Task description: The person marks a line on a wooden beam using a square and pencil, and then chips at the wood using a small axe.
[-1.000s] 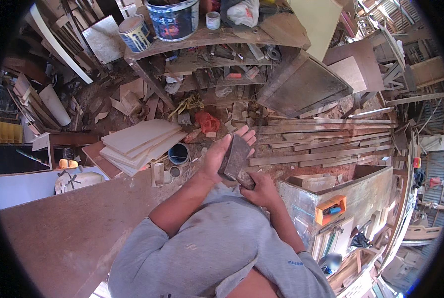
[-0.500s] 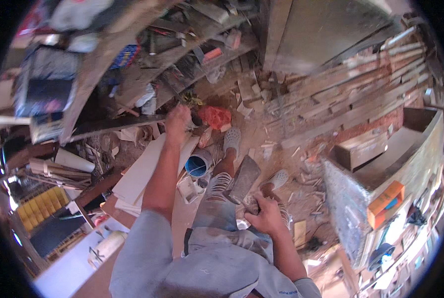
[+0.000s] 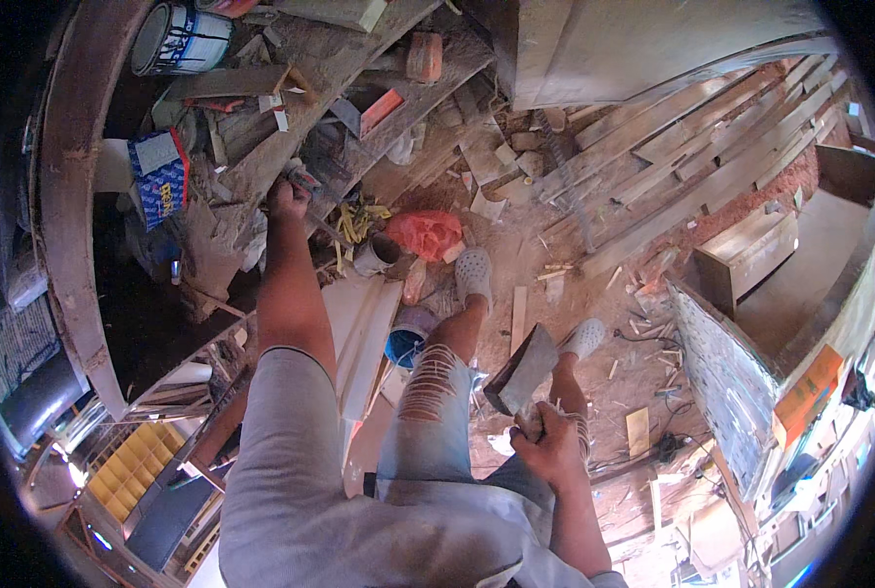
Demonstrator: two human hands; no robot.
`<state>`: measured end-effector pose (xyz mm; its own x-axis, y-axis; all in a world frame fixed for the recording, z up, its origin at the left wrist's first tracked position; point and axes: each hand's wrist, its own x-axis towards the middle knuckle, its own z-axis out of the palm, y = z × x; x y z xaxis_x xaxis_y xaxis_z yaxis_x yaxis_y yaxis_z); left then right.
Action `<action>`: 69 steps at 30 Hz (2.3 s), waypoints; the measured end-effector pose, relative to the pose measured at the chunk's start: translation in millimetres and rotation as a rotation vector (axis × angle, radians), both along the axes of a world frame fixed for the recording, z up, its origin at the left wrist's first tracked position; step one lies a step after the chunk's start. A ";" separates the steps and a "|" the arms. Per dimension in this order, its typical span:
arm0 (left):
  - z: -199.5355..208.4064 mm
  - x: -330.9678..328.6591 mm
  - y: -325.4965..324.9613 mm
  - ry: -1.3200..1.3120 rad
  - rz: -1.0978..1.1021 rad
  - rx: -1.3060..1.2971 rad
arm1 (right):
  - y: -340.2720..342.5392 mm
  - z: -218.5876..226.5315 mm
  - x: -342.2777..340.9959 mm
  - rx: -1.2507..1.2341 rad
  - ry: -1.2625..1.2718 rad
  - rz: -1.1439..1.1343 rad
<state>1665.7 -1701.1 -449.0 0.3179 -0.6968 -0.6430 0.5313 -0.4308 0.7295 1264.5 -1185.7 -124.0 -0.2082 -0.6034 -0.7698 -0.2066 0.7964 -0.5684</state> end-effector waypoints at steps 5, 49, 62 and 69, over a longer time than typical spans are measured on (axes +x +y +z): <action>24.7 79.3 -28.5 0.041 0.005 0.130 | -10.4 24.5 0.1 -0.039 -0.047 -0.015; 524.1 -542.7 562.6 0.532 -1.714 0.129 | 353.1 211.2 -8.3 -0.118 0.416 -0.968; 552.4 -597.6 1040.6 0.637 -2.039 1.111 | 630.7 307.9 -12.5 -0.663 0.508 -1.701; 566.5 -629.6 1201.5 0.386 -2.124 1.127 | 741.6 314.1 -49.7 -0.663 0.642 -1.913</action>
